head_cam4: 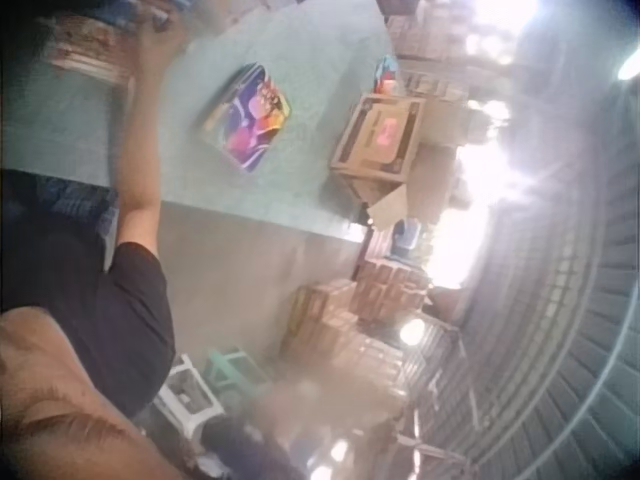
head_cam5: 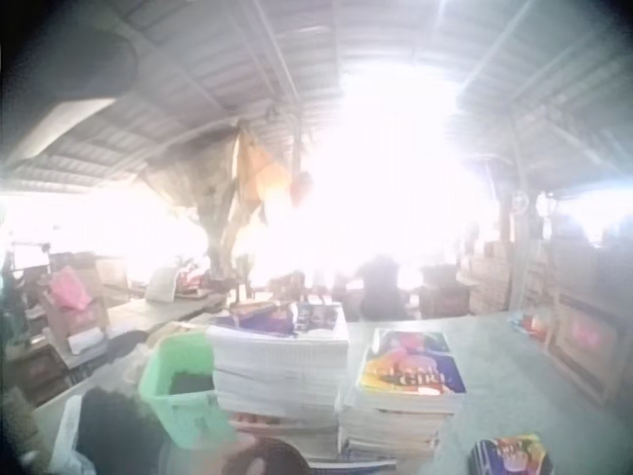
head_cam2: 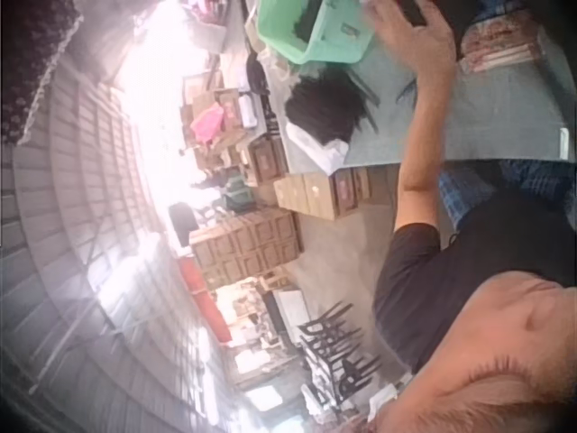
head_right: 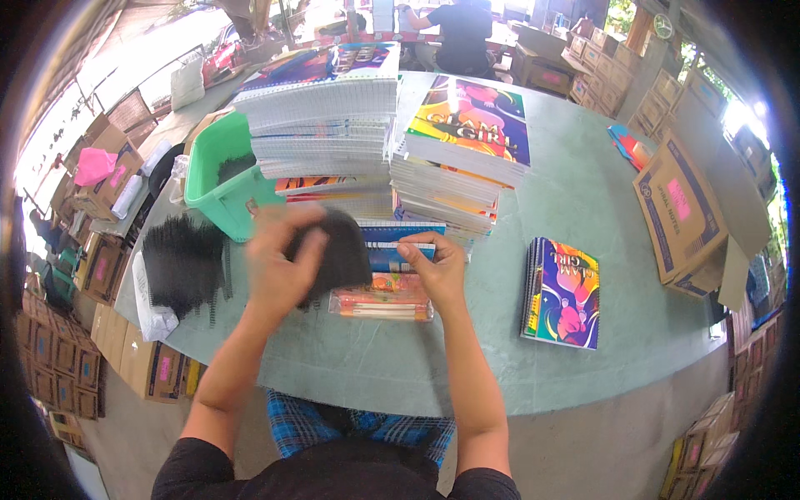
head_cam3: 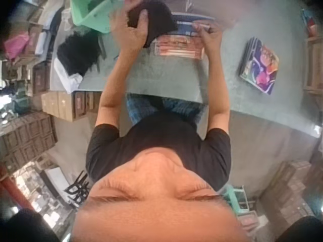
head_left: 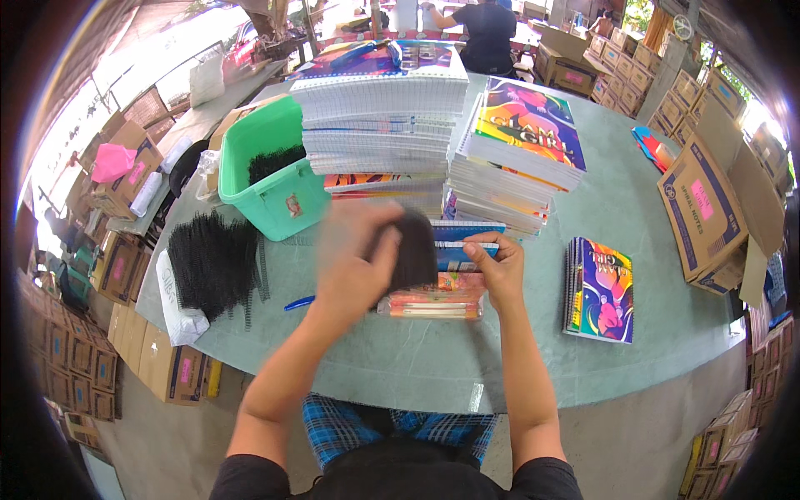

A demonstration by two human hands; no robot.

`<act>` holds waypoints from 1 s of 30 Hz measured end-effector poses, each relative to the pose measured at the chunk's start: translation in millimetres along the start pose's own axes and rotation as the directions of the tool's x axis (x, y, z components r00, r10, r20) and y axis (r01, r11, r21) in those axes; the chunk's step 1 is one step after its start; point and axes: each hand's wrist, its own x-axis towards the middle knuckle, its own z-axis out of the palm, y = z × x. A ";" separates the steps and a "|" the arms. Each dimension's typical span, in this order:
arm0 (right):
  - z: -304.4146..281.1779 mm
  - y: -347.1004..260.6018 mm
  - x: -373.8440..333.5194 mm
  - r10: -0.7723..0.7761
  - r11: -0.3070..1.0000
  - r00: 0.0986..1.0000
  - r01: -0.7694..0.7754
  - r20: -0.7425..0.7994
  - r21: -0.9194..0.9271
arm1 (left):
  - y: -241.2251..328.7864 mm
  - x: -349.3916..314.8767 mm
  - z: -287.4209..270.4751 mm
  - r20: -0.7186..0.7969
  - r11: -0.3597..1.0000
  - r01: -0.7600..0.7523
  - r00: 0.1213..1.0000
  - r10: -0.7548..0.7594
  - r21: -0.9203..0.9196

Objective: The person inserts plastic spiral coils into the pre-punched holes of notebooks by hand and trims the excess length using a pair of pliers before stacking the finished notebooks on a table.

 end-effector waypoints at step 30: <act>-6.5 8.9 -18.6 0.223 0.974 0.975 -0.222 0.010 -0.050 | 23.7 -4.0 48.8 0.079 0.980 0.131 0.990 -0.120 -0.149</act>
